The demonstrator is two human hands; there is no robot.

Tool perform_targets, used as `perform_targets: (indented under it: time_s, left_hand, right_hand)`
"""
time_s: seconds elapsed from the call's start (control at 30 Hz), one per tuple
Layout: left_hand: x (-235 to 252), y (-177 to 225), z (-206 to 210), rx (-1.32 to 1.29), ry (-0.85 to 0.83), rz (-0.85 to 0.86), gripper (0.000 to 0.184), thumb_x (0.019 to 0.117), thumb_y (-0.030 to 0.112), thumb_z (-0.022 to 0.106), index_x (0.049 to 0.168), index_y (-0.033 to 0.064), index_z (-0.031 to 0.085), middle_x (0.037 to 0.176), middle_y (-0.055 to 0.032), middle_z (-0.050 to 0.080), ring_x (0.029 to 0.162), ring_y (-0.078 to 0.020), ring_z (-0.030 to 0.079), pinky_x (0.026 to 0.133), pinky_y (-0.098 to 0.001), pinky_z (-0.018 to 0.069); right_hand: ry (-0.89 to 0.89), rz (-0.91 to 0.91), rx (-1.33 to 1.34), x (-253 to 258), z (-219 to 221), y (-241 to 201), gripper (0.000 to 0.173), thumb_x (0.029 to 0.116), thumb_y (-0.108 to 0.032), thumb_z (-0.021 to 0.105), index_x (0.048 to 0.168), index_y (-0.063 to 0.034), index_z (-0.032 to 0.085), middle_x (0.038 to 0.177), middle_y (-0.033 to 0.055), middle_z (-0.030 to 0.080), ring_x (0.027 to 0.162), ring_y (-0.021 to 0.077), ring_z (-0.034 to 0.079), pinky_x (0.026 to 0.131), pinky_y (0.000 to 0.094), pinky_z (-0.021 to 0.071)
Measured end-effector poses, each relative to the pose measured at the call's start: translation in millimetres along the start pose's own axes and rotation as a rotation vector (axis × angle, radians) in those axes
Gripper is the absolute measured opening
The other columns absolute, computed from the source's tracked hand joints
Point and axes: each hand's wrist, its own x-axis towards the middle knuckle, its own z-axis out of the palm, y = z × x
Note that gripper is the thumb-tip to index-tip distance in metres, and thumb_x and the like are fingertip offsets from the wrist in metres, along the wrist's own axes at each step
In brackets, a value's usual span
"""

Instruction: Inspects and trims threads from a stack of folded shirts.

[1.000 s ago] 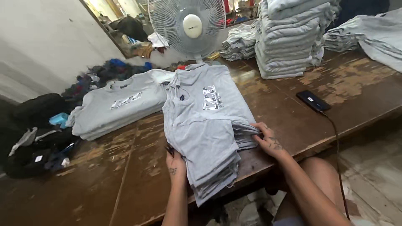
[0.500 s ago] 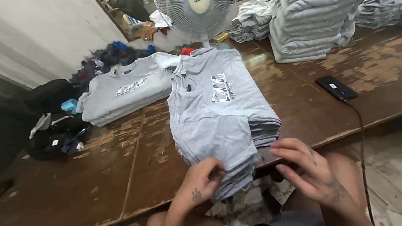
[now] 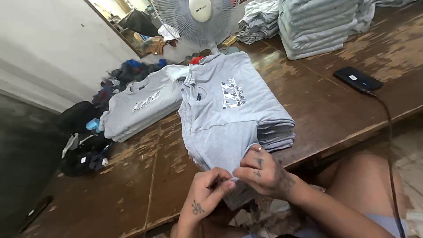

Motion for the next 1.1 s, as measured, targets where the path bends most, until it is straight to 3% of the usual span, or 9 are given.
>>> perform_targets:
  time_s: [0.13,0.37,0.43,0.47,0.53,0.57,0.67,0.87,1.1]
  left_hand:
    - [-9,1,-10,-0.002,-0.001,-0.02,0.028,0.1025,0.032,0.061,0.094,0.0061,0.065,0.072,0.0048,0.06,0.064,0.0089,0.053,0.059,-0.0071,0.043]
    - [-14,-7,-4,-0.007,0.071,-0.05,0.038,0.1061,0.036,0.054,0.083,0.0058,0.058,0.068,0.0044,0.053,0.063,0.0082,0.049,0.059,-0.0078,0.0397]
    - [-16,-6,-5,0.029,0.097,-0.073,0.035,0.1046,0.04,0.055,0.092,0.0077,0.06,0.071,0.0059,0.053,0.063,0.0087,0.048,0.058,-0.0076,0.0393]
    - [-18,-1,-6,0.081,0.088,-0.086,0.036,0.1035,0.046,0.055,0.105,0.0096,0.059,0.075,0.0058,0.053,0.065,0.0076,0.049,0.058,-0.0086,0.0402]
    - [-19,12,-11,0.254,0.036,-0.082,0.047,0.1027,0.05,0.053,0.127,0.0097,0.054,0.089,-0.0004,0.059,0.075,-0.0005,0.056,0.064,-0.0161,0.0475]
    - [-18,22,-15,0.346,0.001,-0.06,0.046,0.1034,0.049,0.049,0.13,0.0112,0.053,0.097,-0.0033,0.062,0.082,-0.0049,0.06,0.069,-0.0206,0.0511]
    - [-11,51,-26,0.596,-0.103,0.092,0.031,0.1046,0.034,0.045,0.123,0.0165,0.062,0.097,-0.0074,0.066,0.087,-0.0199,0.063,0.071,-0.0336,0.0509]
    - [13,72,-8,1.018,-0.225,0.243,0.034,0.0921,0.006,0.054,0.12,0.0105,0.073,0.081,-0.0056,0.07,0.058,-0.0241,0.06,0.047,-0.0364,0.0423]
    - [-1,91,-22,1.013,-0.376,0.117,0.033,0.0976,0.012,0.057,0.127,0.0125,0.071,0.087,-0.0063,0.072,0.068,-0.0237,0.065,0.053,-0.0362,0.0464]
  right_hand:
    - [-0.036,0.052,0.208,-15,-44,-15,0.017,0.1046,-0.018,0.056,0.099,-0.0091,0.068,0.08,0.0068,0.064,0.081,0.0174,0.065,0.102,0.0384,0.0499]
    - [-0.288,0.082,0.279,-44,-90,-38,0.017,0.1046,-0.02,0.056,0.098,-0.0125,0.07,0.077,0.0046,0.06,0.082,0.017,0.062,0.091,0.0286,0.0504]
    - [-0.306,0.094,0.249,-48,-92,-43,0.017,0.1054,-0.021,0.055,0.099,-0.0127,0.069,0.077,0.004,0.061,0.082,0.0164,0.062,0.09,0.0276,0.0504]
    - [-0.305,0.1,0.236,-49,-93,-44,0.017,0.1055,-0.021,0.055,0.099,-0.0126,0.068,0.077,0.0039,0.06,0.082,0.0162,0.062,0.09,0.0274,0.0507]
    - [-0.297,0.109,0.22,-49,-93,-45,0.016,0.1051,-0.021,0.056,0.099,-0.0126,0.068,0.077,0.0035,0.061,0.083,0.0158,0.063,0.091,0.0274,0.0507]
    - [-0.295,0.112,0.217,-48,-92,-46,0.016,0.105,-0.021,0.056,0.1,-0.0127,0.068,0.077,0.0033,0.061,0.084,0.0155,0.063,0.091,0.0274,0.0508]
    - [-0.292,0.099,0.227,-45,-88,-46,0.014,0.1042,-0.021,0.057,0.1,-0.0128,0.068,0.078,0.0033,0.061,0.084,0.0158,0.063,0.09,0.0281,0.0509]
    - [-0.223,0.073,0.247,-41,-81,-49,0.012,0.1036,-0.019,0.058,0.099,-0.0125,0.067,0.074,0.0029,0.058,0.08,0.0154,0.062,0.089,0.0282,0.0522]
    - [-0.168,0.081,0.25,-43,-81,-48,0.014,0.1049,-0.019,0.055,0.1,-0.0122,0.067,0.074,0.0032,0.059,0.08,0.0154,0.063,0.089,0.0288,0.0528]
